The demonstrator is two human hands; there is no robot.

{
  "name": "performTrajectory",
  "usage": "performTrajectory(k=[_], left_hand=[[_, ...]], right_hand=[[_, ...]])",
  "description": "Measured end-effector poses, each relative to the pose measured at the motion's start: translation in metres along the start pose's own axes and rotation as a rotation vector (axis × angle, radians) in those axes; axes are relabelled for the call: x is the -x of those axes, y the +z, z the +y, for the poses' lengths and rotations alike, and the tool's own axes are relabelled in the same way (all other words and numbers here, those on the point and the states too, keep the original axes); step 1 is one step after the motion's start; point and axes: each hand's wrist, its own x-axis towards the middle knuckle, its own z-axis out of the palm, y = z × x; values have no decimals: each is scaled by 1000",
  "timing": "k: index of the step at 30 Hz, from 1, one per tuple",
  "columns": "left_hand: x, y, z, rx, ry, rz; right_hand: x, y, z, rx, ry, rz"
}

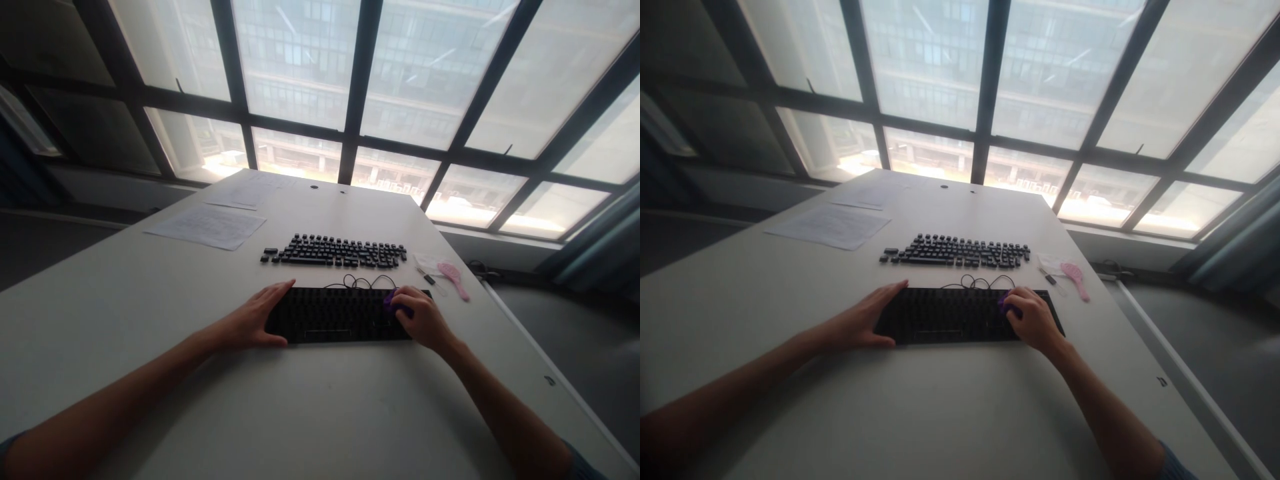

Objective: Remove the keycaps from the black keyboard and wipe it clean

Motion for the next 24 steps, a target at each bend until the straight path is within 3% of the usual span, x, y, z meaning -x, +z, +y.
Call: performTrajectory(k=[8, 24], left_hand=[[0, 1, -1, -3, 2, -5], [-1, -2, -1, -3, 28, -9]], right_hand=[[25, -17, 4, 154, -41, -240], [24, -19, -13, 238, -130, -326]])
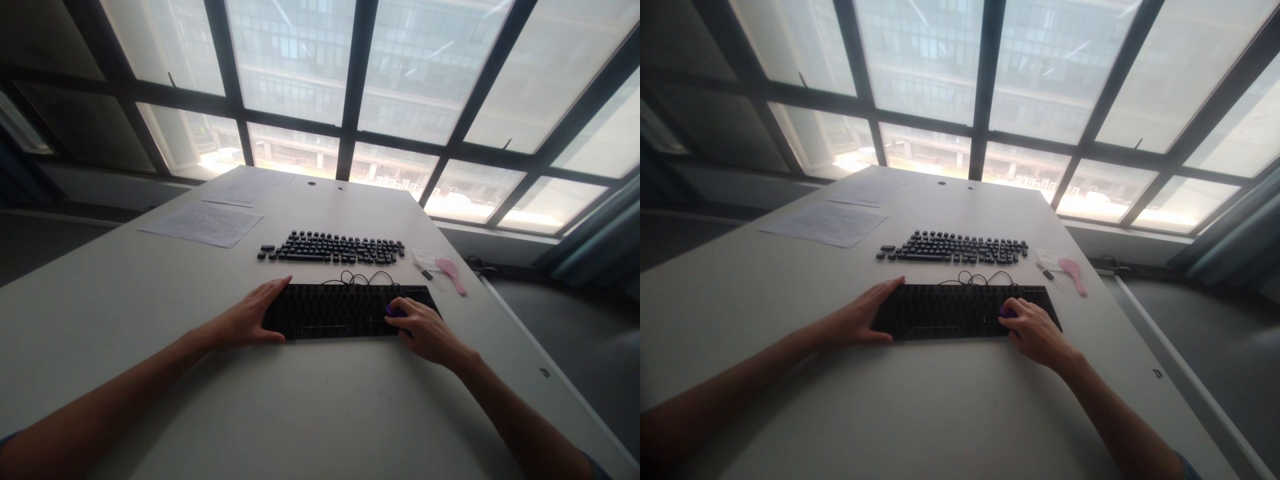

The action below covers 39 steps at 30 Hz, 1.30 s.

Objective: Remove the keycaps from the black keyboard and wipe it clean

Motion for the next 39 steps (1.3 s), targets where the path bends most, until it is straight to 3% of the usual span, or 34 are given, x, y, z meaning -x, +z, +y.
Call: performTrajectory(k=[8, 12, 14, 20, 25, 27, 29, 35, 39], left_hand=[[1, 1, -1, 0, -7, 0], [0, 3, -3, -7, -10, 2], [0, 2, -2, -6, -19, -4], [0, 3, -3, 5, -22, -9], [0, 3, -4, 3, -23, -9], [0, 2, -3, 3, -21, -6], [0, 2, -3, 6, -15, 2], [1, 3, -4, 19, -12, 11], [1, 4, -5, 8, -14, 1]], right_hand=[[0, 6, -6, 67, -17, 12], [4, 13, 0, -30, 19, 66], [4, 18, 4, -120, 71, 152], [-9, 23, -1, -340, 255, 578], [-19, 34, -18, -268, 110, 297], [-19, 39, -19, -259, 96, 253], [-18, 42, -17, -295, 82, 272], [-39, 35, -26, -304, 93, 507], [-74, 38, -57, -277, 40, 411]])
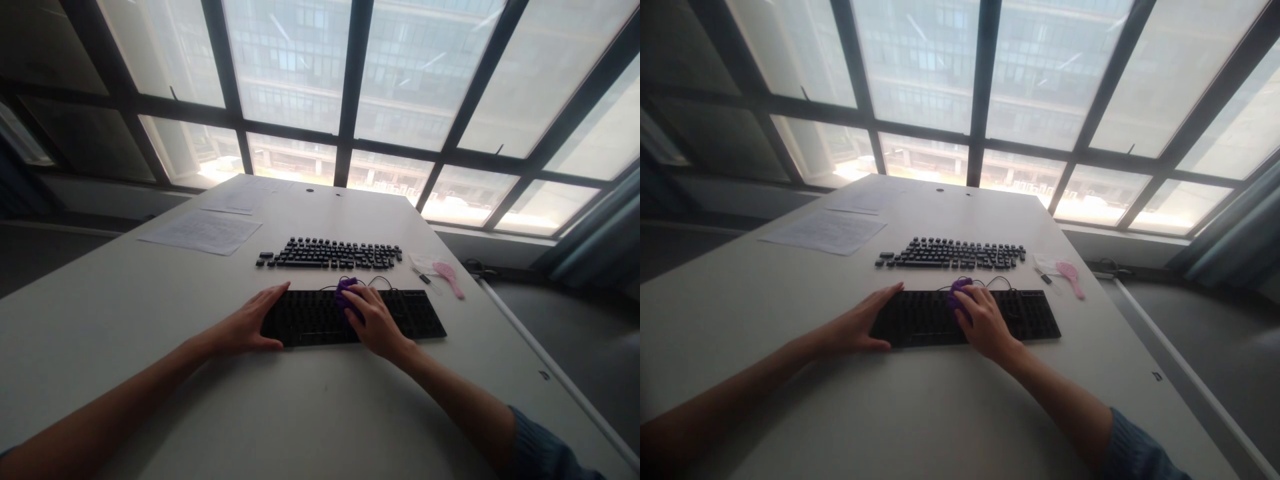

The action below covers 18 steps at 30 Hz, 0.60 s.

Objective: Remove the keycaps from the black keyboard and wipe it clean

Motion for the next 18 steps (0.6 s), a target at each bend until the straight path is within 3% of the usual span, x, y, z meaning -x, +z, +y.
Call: performTrajectory(k=[4, 7, 9, 12, 14, 18], left_hand=[[0, 0, 0, -12, 15, 9], [0, -1, 2, -8, 10, 14], [0, -2, 3, -6, 2, 12], [1, -2, 3, -4, -11, 3], [1, -2, 2, -3, -6, -1], [1, 0, 0, -10, 1, 4]], right_hand=[[-18, 30, -20, 151, -72, -134], [-24, 33, -15, 181, -21, -153], [-26, 27, -5, 161, 49, -124], [-29, 18, 3, 107, 135, 27], [-29, 17, 1, 56, 87, 57], [-26, 23, -11, 9, -99, -119]])
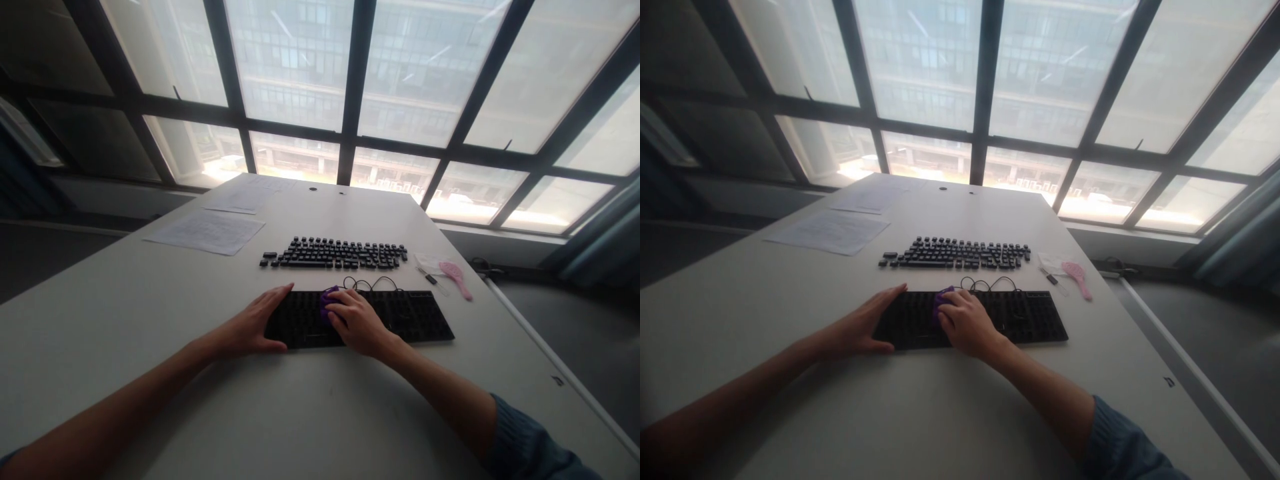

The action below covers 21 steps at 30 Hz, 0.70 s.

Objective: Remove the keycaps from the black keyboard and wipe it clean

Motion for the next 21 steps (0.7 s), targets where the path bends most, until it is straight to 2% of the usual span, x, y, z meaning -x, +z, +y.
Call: performTrajectory(k=[2, 4, 8, 11, 13, 15, 18, 21], left_hand=[[0, 0, 0, 0, -5, -5], [0, 0, 1, 5, -6, -12], [1, -1, 2, 10, -11, -13], [1, -1, 2, 5, -5, -8], [0, -2, 3, 3, 1, 1], [0, -2, 3, -1, 1, 8], [0, -1, 2, -6, 4, 12], [0, -1, 0, -9, 10, 5]], right_hand=[[1, 0, 0, 18, -23, -76], [1, -3, 5, 69, 37, -85], [1, -11, 14, 177, 258, 65], [1, -9, 11, 112, 189, 96], [1, -4, 6, 61, 69, 37], [2, 0, 4, 64, 22, -18], [3, 1, 9, 90, 98, -23], [11, -9, 24, 107, 209, 8]])
